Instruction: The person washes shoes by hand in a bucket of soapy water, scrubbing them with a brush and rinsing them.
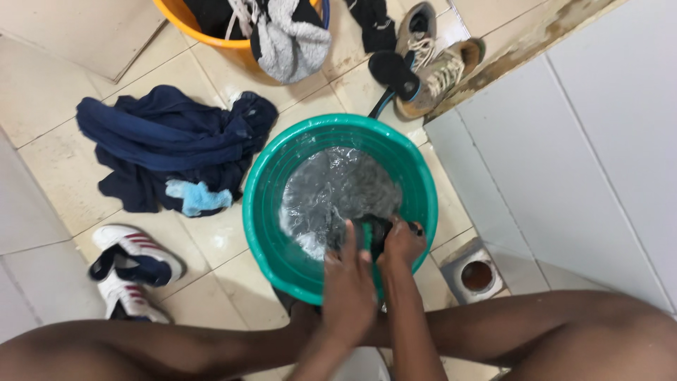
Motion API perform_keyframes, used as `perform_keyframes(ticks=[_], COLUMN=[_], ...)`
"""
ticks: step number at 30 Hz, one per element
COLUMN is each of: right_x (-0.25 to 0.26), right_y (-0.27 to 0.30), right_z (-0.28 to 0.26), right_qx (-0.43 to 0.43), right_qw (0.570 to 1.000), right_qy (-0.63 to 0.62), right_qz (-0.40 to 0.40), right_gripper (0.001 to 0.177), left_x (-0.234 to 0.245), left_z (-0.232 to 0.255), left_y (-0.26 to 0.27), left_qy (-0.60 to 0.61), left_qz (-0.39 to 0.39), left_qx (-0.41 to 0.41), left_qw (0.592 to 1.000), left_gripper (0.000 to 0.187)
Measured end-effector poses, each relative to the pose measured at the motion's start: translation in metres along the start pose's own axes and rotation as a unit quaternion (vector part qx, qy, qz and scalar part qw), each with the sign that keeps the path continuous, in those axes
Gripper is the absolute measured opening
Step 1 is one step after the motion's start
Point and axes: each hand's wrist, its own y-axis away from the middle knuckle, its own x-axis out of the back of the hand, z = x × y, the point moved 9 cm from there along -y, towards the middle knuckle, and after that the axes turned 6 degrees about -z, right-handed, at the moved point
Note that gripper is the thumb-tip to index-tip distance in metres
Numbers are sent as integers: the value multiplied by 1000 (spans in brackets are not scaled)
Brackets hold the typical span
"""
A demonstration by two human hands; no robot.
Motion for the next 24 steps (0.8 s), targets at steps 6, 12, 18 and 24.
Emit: perform_keyframes(ticks=[6, 12, 18, 24], right_x=[7, 13, 16, 4], right_y=[-21, -24, -7, -13], right_z=[14, -1, 41, 10], right_qx=[114, 169, 69, 121], right_qw=[990, 975, 990, 990], right_qy=[77, 138, -72, -31], right_qz=[-4, -26, -105, -67], right_gripper=[19, 19, 20, 26], left_x=[-7, -10, -34, 8], left_z=[2, 21, -1, 20], left_y=[-77, -7, -119, -80], left_qy=[102, 56, 48, 14], left_qz=[42, 3, -28, 52], left_qx=[102, -3, 197, -9], left_qw=[989, 998, 979, 999], left_gripper=[61, 63, 69, 67])
